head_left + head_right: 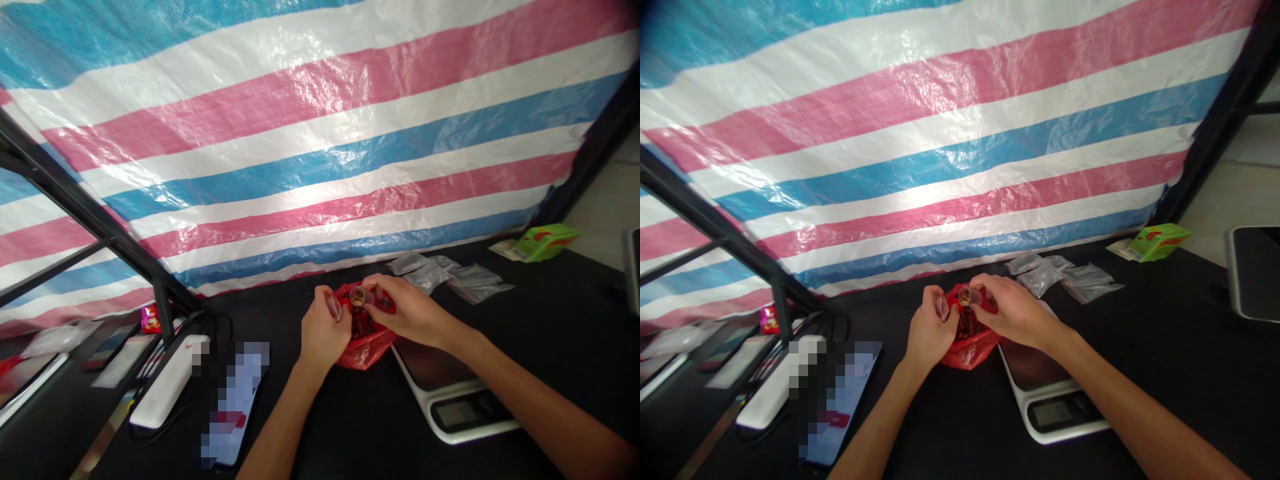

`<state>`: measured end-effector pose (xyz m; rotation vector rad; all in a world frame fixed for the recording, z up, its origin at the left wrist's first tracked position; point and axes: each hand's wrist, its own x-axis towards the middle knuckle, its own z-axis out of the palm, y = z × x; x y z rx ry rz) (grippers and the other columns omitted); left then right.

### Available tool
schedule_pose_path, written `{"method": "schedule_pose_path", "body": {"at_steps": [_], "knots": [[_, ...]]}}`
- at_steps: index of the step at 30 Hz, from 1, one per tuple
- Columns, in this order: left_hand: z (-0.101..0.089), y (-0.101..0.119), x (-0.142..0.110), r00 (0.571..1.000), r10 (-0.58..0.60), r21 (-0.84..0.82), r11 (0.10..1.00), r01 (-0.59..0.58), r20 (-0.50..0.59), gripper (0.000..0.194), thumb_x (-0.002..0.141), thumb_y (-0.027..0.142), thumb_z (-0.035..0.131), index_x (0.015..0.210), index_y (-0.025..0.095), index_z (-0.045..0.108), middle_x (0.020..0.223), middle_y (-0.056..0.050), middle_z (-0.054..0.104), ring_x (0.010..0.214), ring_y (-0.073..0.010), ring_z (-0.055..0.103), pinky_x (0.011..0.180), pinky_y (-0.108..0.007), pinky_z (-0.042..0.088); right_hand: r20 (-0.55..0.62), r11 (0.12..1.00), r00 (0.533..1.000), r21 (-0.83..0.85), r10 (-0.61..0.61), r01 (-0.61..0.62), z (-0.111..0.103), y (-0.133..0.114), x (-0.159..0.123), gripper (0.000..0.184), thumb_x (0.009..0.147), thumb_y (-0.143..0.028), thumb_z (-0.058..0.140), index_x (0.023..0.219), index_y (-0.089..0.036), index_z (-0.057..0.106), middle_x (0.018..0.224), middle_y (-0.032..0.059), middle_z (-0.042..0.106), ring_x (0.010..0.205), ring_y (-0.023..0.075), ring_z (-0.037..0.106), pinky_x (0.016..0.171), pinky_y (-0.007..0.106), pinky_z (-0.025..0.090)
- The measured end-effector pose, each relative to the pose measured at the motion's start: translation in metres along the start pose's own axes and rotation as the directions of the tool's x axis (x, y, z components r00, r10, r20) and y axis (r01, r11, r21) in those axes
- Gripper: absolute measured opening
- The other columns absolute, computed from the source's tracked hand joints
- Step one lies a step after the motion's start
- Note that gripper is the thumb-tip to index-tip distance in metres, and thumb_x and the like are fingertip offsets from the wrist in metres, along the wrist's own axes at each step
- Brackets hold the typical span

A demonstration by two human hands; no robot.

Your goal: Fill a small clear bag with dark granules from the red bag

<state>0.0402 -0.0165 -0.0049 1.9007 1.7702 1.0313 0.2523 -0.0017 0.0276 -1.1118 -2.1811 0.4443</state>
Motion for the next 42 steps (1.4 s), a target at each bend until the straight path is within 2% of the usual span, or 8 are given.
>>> {"method": "schedule_pose_path", "body": {"at_steps": [4,8,16,24,30,34,39,42], "knots": [[0.003,-0.001,-0.001,0.995,0.091,-0.003,0.996,-0.091,0.044,0.022,0.090,0.025,0.065,0.106,0.027,0.051,0.098,-0.002,0.068,0.088,-0.0219,0.068,0.078,-0.031,0.046,-0.008,0.990,0.997,0.122,-0.077,0.077,0.002,-0.011,-0.001,0.025,0.092,-0.019,0.066,0.116,-0.025,0.063,0.110,0.0034,0.072,0.100,0.0213,0.066,0.091,0.034,0.051],[0.004,-0.002,-0.001,0.989,0.143,0.022,0.989,-0.144,0.042,0.023,0.087,0.018,0.066,0.105,0.026,0.053,0.098,-0.002,0.067,0.092,-0.0231,0.064,0.082,-0.033,0.047,0.001,0.983,0.990,0.120,-0.142,0.141,0.006,-0.016,-0.002,0.026,0.093,-0.017,0.065,0.117,-0.025,0.064,0.114,0.0056,0.070,0.107,0.0232,0.065,0.097,0.037,0.051],[0.006,0.001,-0.004,0.963,0.267,-0.106,0.959,-0.262,0.035,0.052,0.081,0.018,0.074,0.128,0.028,0.054,0.123,-0.005,0.069,0.110,-0.0255,0.065,0.101,-0.041,0.049,0.006,0.984,0.986,0.068,-0.166,0.165,0.006,-0.014,-0.004,0.029,0.096,-0.018,0.063,0.122,-0.028,0.067,0.126,0.0074,0.065,0.112,0.0240,0.066,0.100,0.038,0.055],[0.007,-0.001,-0.002,0.973,0.230,-0.225,0.950,-0.218,0.028,0.048,0.085,0.019,0.076,0.129,0.028,0.057,0.116,-0.002,0.072,0.107,-0.0223,0.066,0.100,-0.039,0.051,0.032,0.971,0.981,0.148,-0.192,0.185,0.001,-0.019,-0.006,0.031,0.102,-0.014,0.050,0.122,-0.029,0.069,0.129,0.0073,0.064,0.115,0.0217,0.067,0.101,0.034,0.055],[0.009,0.000,-0.004,0.962,0.272,-0.236,0.937,-0.257,0.030,0.045,0.088,0.022,0.074,0.130,0.028,0.058,0.118,-0.003,0.071,0.109,-0.0228,0.066,0.102,-0.041,0.051,0.082,0.993,0.990,0.030,-0.118,0.116,0.000,-0.014,-0.006,0.021,0.104,-0.030,0.057,0.121,-0.025,0.069,0.121,0.0082,0.070,0.107,0.0238,0.070,0.096,0.037,0.056],[0.010,-0.003,-0.004,0.955,0.295,-0.196,0.937,-0.289,0.002,0.038,0.092,0.021,0.067,0.129,0.027,0.060,0.123,-0.005,0.070,0.113,-0.0241,0.066,0.105,-0.043,0.051,0.068,0.992,0.990,-0.022,-0.122,0.124,0.002,-0.011,-0.005,0.026,0.107,-0.037,0.052,0.122,-0.024,0.069,0.114,0.0087,0.075,0.105,0.0255,0.071,0.096,0.041,0.056],[0.010,-0.007,-0.002,0.957,0.289,-0.160,0.945,-0.285,-0.002,0.049,0.087,0.016,0.068,0.134,0.028,0.058,0.134,-0.006,0.068,0.121,-0.0257,0.065,0.110,-0.044,0.050,0.058,0.983,0.982,-0.014,-0.182,0.183,0.006,-0.011,-0.005,0.027,0.105,-0.030,0.057,0.130,-0.027,0.066,0.130,0.0090,0.070,0.118,0.0256,0.068,0.101,0.040,0.055],[0.009,-0.007,-0.001,0.972,0.233,-0.140,0.963,-0.232,-0.008,0.056,0.086,0.017,0.069,0.138,0.028,0.053,0.131,-0.006,0.068,0.120,-0.0253,0.064,0.109,-0.042,0.050,0.033,0.982,0.982,0.023,-0.188,0.187,0.007,-0.012,-0.005,0.029,0.103,-0.022,0.057,0.132,-0.028,0.062,0.133,0.0074,0.070,0.122,0.0248,0.067,0.106,0.040,0.052]]}}
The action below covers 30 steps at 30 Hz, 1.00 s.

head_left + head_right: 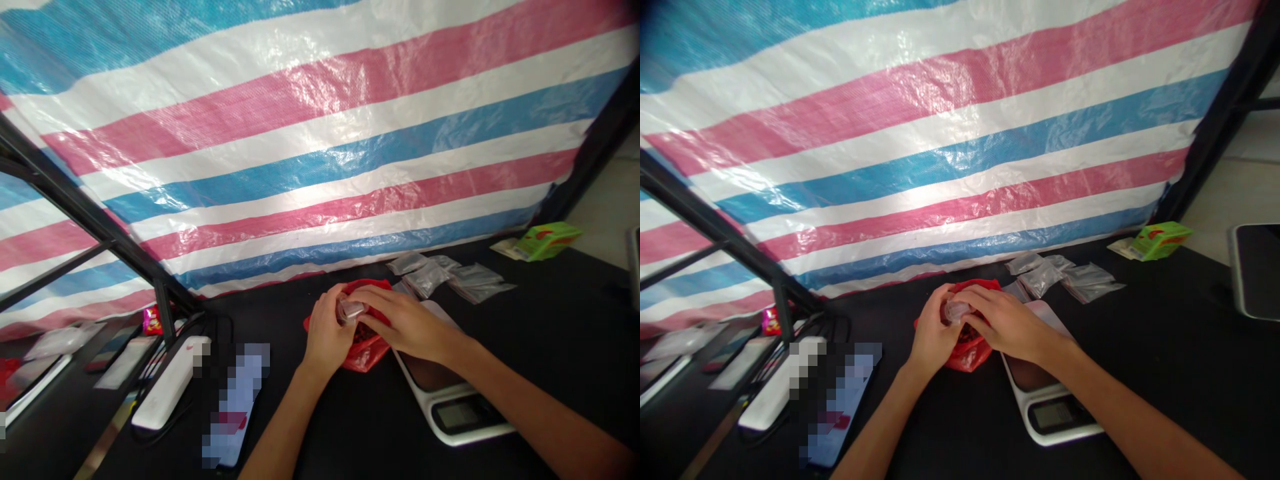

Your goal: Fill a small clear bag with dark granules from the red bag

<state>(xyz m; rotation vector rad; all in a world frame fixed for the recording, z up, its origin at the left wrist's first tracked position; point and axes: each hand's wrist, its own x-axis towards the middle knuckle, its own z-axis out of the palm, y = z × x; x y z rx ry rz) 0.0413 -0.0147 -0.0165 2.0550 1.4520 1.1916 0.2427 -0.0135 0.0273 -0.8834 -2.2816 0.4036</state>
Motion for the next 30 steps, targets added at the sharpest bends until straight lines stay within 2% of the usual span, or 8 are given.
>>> {"method": "schedule_pose_path", "body": {"at_steps": [2,5,7,11,16,20,24,30], "knots": [[-0.001,0.000,0.001,0.998,-0.065,0.039,0.997,0.065,-0.003,0.052,0.087,0.021,0.070,0.136,0.028,0.054,0.122,-0.006,0.070,0.114,-0.0252,0.067,0.103,-0.040,0.051,-0.016,1.000,1.000,0.021,0.009,-0.008,-0.001,-0.001,0.000,0.030,0.101,-0.020,0.059,0.130,-0.028,0.062,0.131,0.0065,0.071,0.119,0.0241,0.068,0.105,0.039,0.053],[-0.004,0.001,0.003,0.992,-0.123,0.073,0.990,0.122,0.007,0.025,0.094,0.027,0.064,0.119,0.026,0.060,0.106,-0.004,0.073,0.100,-0.0235,0.069,0.090,-0.035,0.052,-0.039,1.000,0.999,-0.001,0.019,-0.019,-0.003,-0.001,-0.001,0.030,0.098,-0.021,0.063,0.127,-0.027,0.062,0.126,0.0065,0.073,0.116,0.0250,0.069,0.103,0.039,0.054],[-0.005,0.002,0.004,0.990,-0.143,0.060,0.988,0.144,-0.009,0.015,0.099,0.032,0.058,0.112,0.026,0.061,0.099,-0.004,0.074,0.092,-0.0224,0.070,0.082,-0.033,0.051,-0.067,0.998,0.997,-0.054,0.036,-0.040,-0.004,0.000,-0.001,0.035,0.098,-0.021,0.062,0.132,-0.028,0.059,0.129,0.0072,0.072,0.119,0.0265,0.068,0.105,0.043,0.053],[-0.008,0.003,0.006,0.976,-0.192,0.036,0.980,0.197,-0.104,0.020,0.102,0.041,0.054,0.114,0.025,0.059,0.093,-0.003,0.073,0.083,-0.0214,0.070,0.074,-0.030,0.048,-0.152,0.988,0.986,-0.129,0.064,-0.084,-0.002,0.006,-0.001,0.054,0.097,-0.017,0.059,0.148,-0.030,0.048,0.141,0.0082,0.066,0.127,0.0280,0.064,0.109,0.048,0.050],[-0.014,0.009,0.006,0.954,-0.220,0.111,0.963,0.245,-0.202,0.016,0.101,0.042,0.055,0.106,0.027,0.055,0.088,-0.001,0.071,0.078,-0.0213,0.069,0.070,-0.029,0.044,-0.160,0.978,0.987,-0.198,0.033,-0.064,0.000,0.010,-0.001,0.043,0.091,-0.012,0.061,0.131,-0.028,0.063,0.133,0.0082,0.069,0.122,0.0290,0.064,0.109,0.050,0.048],[-0.017,0.015,0.006,0.960,-0.235,0.224,0.938,0.265,-0.149,0.014,0.099,0.041,0.058,0.100,0.028,0.052,0.086,0.001,0.071,0.079,-0.0227,0.070,0.070,-0.030,0.042,-0.089,0.972,0.995,-0.228,0.044,-0.063,0.000,0.008,0.000,0.043,0.088,-0.009,0.061,0.127,-0.026,0.067,0.127,0.0088,0.071,0.119,0.0297,0.063,0.104,0.049,0.047],[-0.016,0.015,0.006,0.967,-0.253,0.337,0.908,0.251,-0.039,0.019,0.094,0.042,0.064,0.101,0.028,0.053,0.096,-0.003,0.075,0.087,-0.0270,0.072,0.075,-0.033,0.043,0.019,0.979,1.000,-0.201,0.016,-0.012,0.006,0.009,0.000,0.042,0.087,-0.005,0.059,0.121,-0.027,0.070,0.122,0.0065,0.073,0.120,0.0283,0.061,0.107,0.048,0.042],[-0.016,0.009,0.008,0.953,-0.301,0.380,0.885,0.269,0.026,0.020,0.092,0.033,0.064,0.110,0.028,0.058,0.103,-0.006,0.077,0.097,-0.0296,0.073,0.083,-0.035,0.045,0.092,0.987,0.996,-0.158,-0.015,0.029,0.017,0.014,-0.005,0.046,0.083,0.000,0.057,0.117,-0.027,0.072,0.122,0.0047,0.073,0.122,0.0261,0.060,0.110,0.049,0.035]]}}
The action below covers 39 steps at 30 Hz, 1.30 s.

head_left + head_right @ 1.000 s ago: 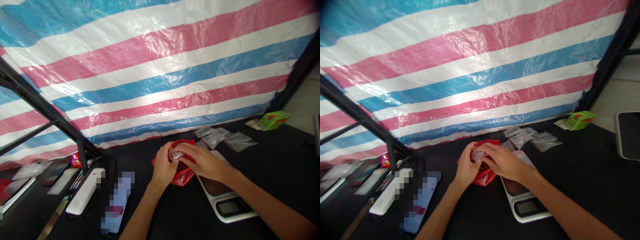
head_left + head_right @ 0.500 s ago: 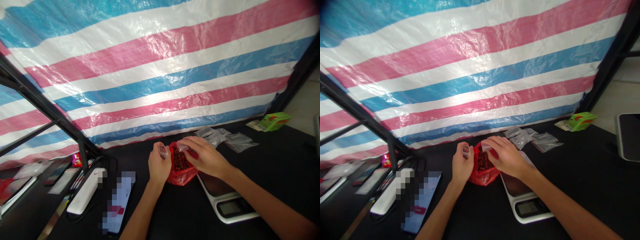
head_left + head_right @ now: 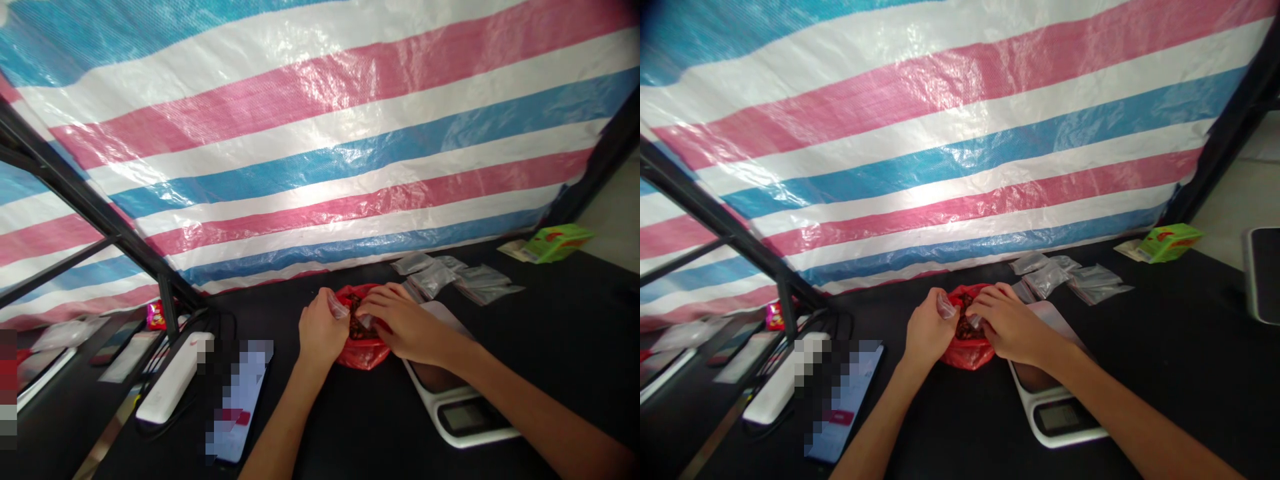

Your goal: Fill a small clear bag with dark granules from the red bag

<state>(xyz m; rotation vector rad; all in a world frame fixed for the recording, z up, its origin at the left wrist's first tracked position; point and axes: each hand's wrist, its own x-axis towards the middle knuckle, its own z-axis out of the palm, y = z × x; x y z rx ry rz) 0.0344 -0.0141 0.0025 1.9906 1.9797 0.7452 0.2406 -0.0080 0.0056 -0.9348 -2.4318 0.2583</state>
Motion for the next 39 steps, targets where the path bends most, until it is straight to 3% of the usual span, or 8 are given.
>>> {"method": "schedule_pose_path", "body": {"at_steps": [4,11,14,18,22,26,33,39], "knots": [[0.001,-0.006,0.002,1.000,-0.020,0.031,0.999,0.020,0.013,0.034,0.089,0.025,0.062,0.123,0.024,0.061,0.105,-0.011,0.076,0.100,-0.0329,0.071,0.087,-0.040,0.047,0.005,0.999,1.000,-0.050,0.019,-0.019,0.001,0.001,-0.003,0.040,0.087,-0.002,0.059,0.117,-0.025,0.073,0.120,0.0080,0.071,0.120,0.0280,0.058,0.108,0.049,0.036],[0.014,-0.017,0.006,0.998,0.052,0.095,0.994,-0.049,-0.029,0.011,0.083,0.026,0.067,0.091,0.019,0.072,0.109,-0.017,0.068,0.113,-0.0376,0.058,0.096,-0.045,0.046,0.016,0.986,0.996,-0.150,0.083,-0.079,0.005,0.000,-0.002,0.025,0.094,-0.019,0.069,0.118,-0.023,0.073,0.114,0.0080,0.074,0.114,0.0298,0.060,0.103,0.049,0.039],[0.017,-0.017,0.008,0.999,0.048,-0.108,0.993,-0.047,0.006,0.006,0.081,0.019,0.065,0.086,0.021,0.069,0.100,-0.010,0.070,0.100,-0.0297,0.063,0.087,-0.039,0.047,-0.007,0.968,0.991,-0.216,0.132,-0.131,0.008,-0.001,-0.001,0.023,0.094,-0.025,0.072,0.117,-0.021,0.074,0.110,0.0090,0.075,0.112,0.0306,0.062,0.102,0.049,0.038],[0.016,-0.014,0.011,0.994,0.013,-0.449,0.893,0.038,0.110,0.008,0.084,0.017,0.058,0.083,0.021,0.065,0.074,0.001,0.064,0.070,-0.0172,0.059,0.069,-0.028,0.041,-0.057,0.936,0.981,-0.294,0.185,-0.194,0.011,-0.003,0.000,0.021,0.093,-0.026,0.073,0.113,-0.019,0.075,0.108,0.0094,0.076,0.109,0.0309,0.064,0.102,0.049,0.039],[0.014,-0.013,0.015,0.996,-0.045,-0.561,0.823,0.083,0.081,0.016,0.082,0.020,0.060,0.068,0.022,0.053,0.061,0.006,0.050,0.060,-0.0129,0.047,0.061,-0.025,0.033,-0.077,0.915,0.974,-0.334,0.211,-0.224,0.015,-0.005,-0.001,0.022,0.093,-0.024,0.074,0.114,-0.018,0.076,0.112,0.0113,0.076,0.112,0.0322,0.063,0.102,0.049,0.040],[0.014,-0.014,0.018,0.996,-0.057,-0.631,0.770,0.091,0.074,0.019,0.080,0.023,0.059,0.065,0.022,0.046,0.059,0.007,0.039,0.058,-0.0115,0.038,0.058,-0.025,0.028,-0.077,0.924,0.974,-0.309,0.212,-0.225,0.019,-0.004,-0.002,0.022,0.092,-0.020,0.074,0.115,-0.018,0.076,0.112,0.0108,0.076,0.112,0.0314,0.063,0.101,0.047,0.041],[0.017,-0.017,0.017,0.995,-0.043,-0.732,0.675,0.093,0.087,0.022,0.081,0.031,0.063,0.069,0.021,0.047,0.064,0.007,0.039,0.061,-0.0104,0.038,0.060,-0.024,0.031,-0.068,0.954,0.974,-0.197,0.216,-0.226,0.024,-0.006,-0.001,0.020,0.098,-0.023,0.068,0.117,-0.020,0.073,0.111,0.0091,0.076,0.108,0.0297,0.063,0.093,0.046,0.042],[0.018,-0.016,0.017,0.998,-0.031,-0.709,0.702,0.062,0.056,0.022,0.090,0.036,0.064,0.076,0.021,0.054,0.068,0.006,0.046,0.063,-0.0119,0.045,0.063,-0.024,0.038,-0.038,0.984,0.985,-0.044,0.170,-0.171,0.020,-0.014,0.001,0.022,0.096,-0.018,0.067,0.117,-0.022,0.071,0.115,0.0066,0.077,0.109,0.0276,0.064,0.096,0.045,0.040]]}}
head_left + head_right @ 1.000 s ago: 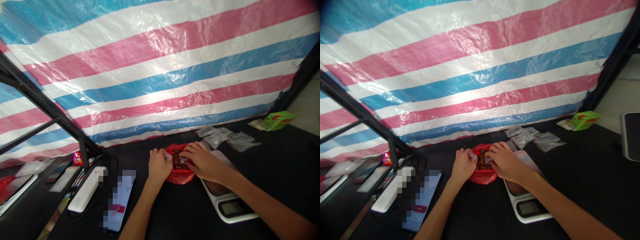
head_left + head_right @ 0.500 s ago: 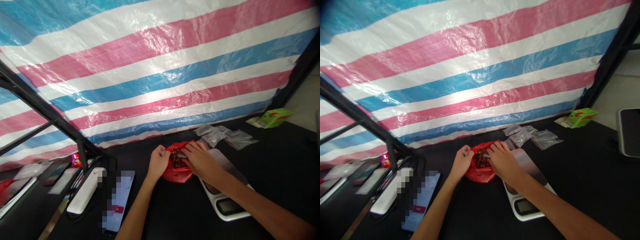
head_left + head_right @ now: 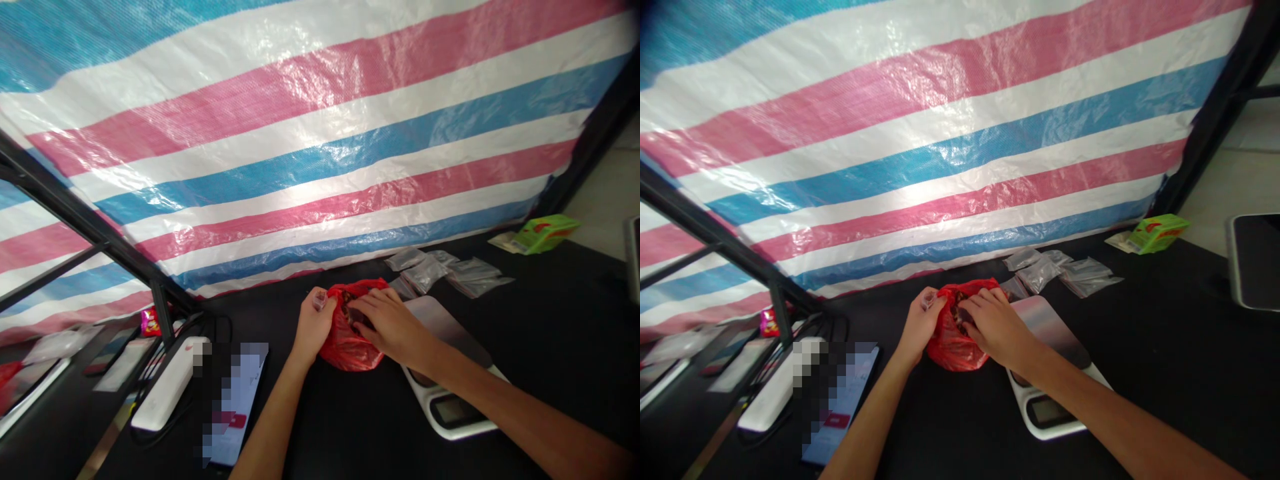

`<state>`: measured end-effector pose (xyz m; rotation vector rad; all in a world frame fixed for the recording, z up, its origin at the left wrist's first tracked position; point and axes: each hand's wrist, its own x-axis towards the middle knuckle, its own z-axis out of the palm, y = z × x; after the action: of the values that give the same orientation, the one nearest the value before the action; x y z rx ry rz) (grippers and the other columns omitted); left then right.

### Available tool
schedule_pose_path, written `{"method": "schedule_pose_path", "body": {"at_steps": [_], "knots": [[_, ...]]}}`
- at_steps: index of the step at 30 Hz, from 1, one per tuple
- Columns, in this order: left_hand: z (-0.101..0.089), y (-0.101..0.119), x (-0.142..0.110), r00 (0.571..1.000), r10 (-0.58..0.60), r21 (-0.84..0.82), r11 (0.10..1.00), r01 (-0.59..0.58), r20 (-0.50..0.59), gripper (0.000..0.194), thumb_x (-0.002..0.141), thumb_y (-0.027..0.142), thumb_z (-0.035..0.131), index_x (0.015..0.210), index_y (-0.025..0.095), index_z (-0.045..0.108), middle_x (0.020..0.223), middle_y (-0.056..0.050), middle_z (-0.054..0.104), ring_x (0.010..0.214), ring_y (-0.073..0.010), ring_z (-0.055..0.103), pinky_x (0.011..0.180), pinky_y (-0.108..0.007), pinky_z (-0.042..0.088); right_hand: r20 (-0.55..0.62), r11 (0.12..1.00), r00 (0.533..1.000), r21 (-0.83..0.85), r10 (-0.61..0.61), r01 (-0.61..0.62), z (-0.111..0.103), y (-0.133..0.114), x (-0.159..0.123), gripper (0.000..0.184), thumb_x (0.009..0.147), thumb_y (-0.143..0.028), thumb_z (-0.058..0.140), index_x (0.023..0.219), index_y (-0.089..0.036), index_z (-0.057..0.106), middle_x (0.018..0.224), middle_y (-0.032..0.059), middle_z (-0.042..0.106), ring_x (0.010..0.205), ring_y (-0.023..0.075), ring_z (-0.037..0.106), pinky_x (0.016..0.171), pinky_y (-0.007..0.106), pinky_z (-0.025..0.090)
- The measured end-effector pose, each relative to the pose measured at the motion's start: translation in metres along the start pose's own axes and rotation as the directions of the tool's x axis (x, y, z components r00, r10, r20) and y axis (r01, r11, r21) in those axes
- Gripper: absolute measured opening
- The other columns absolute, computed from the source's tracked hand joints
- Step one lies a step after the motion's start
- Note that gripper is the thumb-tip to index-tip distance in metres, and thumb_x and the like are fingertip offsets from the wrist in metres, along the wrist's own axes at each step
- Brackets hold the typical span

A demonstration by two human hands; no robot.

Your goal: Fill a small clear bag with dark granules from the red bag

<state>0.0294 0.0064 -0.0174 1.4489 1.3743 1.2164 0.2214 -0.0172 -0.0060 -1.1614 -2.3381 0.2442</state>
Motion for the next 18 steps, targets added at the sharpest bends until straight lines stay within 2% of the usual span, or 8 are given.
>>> {"method": "schedule_pose_path", "body": {"at_steps": [3,5,6,7,8,12,16,18], "knots": [[-0.003,0.003,-0.001,0.977,0.164,0.221,0.966,-0.131,-0.140,0.016,0.095,0.035,0.062,0.087,0.021,0.059,0.080,0.001,0.058,0.076,-0.0170,0.055,0.074,-0.030,0.046,-0.017,0.997,0.999,0.060,0.045,-0.044,-0.002,0.001,0.001,0.022,0.094,-0.019,0.067,0.115,-0.024,0.072,0.108,0.0052,0.078,0.103,0.0268,0.066,0.096,0.046,0.041],[-0.007,0.007,-0.002,0.911,0.338,0.424,0.879,-0.218,-0.234,0.011,0.095,0.033,0.063,0.095,0.022,0.061,0.094,-0.005,0.064,0.093,-0.0225,0.059,0.089,-0.037,0.048,-0.046,0.992,0.995,0.090,0.093,-0.089,-0.004,0.004,0.003,0.022,0.093,-0.020,0.066,0.114,-0.024,0.072,0.105,0.0048,0.079,0.100,0.0266,0.067,0.095,0.046,0.041],[-0.009,0.009,-0.003,0.882,0.403,0.493,0.835,-0.244,-0.246,0.010,0.096,0.032,0.064,0.098,0.022,0.061,0.100,-0.007,0.065,0.099,-0.0245,0.059,0.094,-0.039,0.047,-0.071,0.989,0.991,0.106,0.116,-0.108,-0.005,0.005,0.004,0.022,0.094,-0.021,0.065,0.115,-0.024,0.072,0.107,0.0050,0.079,0.101,0.0267,0.068,0.095,0.046,0.042],[-0.011,0.011,-0.004,0.868,0.436,0.533,0.805,-0.259,-0.237,0.010,0.096,0.031,0.064,0.100,0.022,0.061,0.103,-0.008,0.066,0.103,-0.0257,0.059,0.096,-0.040,0.047,-0.099,0.985,0.986,0.123,0.135,-0.123,-0.007,0.007,0.006,0.023,0.095,-0.021,0.063,0.116,-0.024,0.071,0.109,0.0054,0.079,0.103,0.0269,0.069,0.095,0.045,0.042],[-0.013,0.013,-0.005,0.873,0.440,0.552,0.791,-0.265,-0.210,0.009,0.097,0.031,0.064,0.101,0.023,0.062,0.103,-0.008,0.067,0.102,-0.0259,0.060,0.095,-0.040,0.047,-0.130,0.981,0.980,0.144,0.150,-0.131,-0.009,0.008,0.007,0.024,0.096,-0.021,0.062,0.118,-0.024,0.069,0.111,0.0058,0.079,0.104,0.0270,0.069,0.096,0.045,0.043],[-0.012,0.017,-0.009,0.931,0.365,0.608,0.746,-0.272,-0.030,0.008,0.099,0.030,0.062,0.095,0.024,0.064,0.094,-0.005,0.069,0.092,-0.0250,0.061,0.083,-0.037,0.045,-0.233,0.968,0.962,0.234,0.142,-0.087,-0.018,0.009,0.010,0.027,0.099,-0.024,0.059,0.125,-0.026,0.064,0.116,0.0050,0.078,0.108,0.0260,0.071,0.099,0.043,0.047],[-0.004,0.018,-0.013,0.928,0.350,0.621,0.701,-0.351,0.130,0.002,0.097,0.026,0.065,0.096,0.024,0.065,0.094,-0.003,0.072,0.091,-0.0243,0.063,0.084,-0.037,0.043,-0.241,0.974,0.970,0.228,0.038,0.019,-0.020,0.005,0.009,0.032,0.099,-0.024,0.061,0.131,-0.027,0.062,0.127,0.0071,0.074,0.117,0.0267,0.068,0.104,0.045,0.048],[0.000,0.018,-0.016,0.932,0.332,0.598,0.722,-0.349,0.144,0.014,0.090,0.022,0.070,0.102,0.024,0.064,0.099,-0.003,0.072,0.095,-0.0249,0.064,0.086,-0.037,0.044,-0.209,0.978,0.977,0.192,-0.045,0.086,-0.019,0.003,0.007,0.034,0.099,-0.023,0.061,0.133,-0.028,0.063,0.133,0.0088,0.071,0.122,0.0278,0.065,0.107,0.047,0.049]]}}
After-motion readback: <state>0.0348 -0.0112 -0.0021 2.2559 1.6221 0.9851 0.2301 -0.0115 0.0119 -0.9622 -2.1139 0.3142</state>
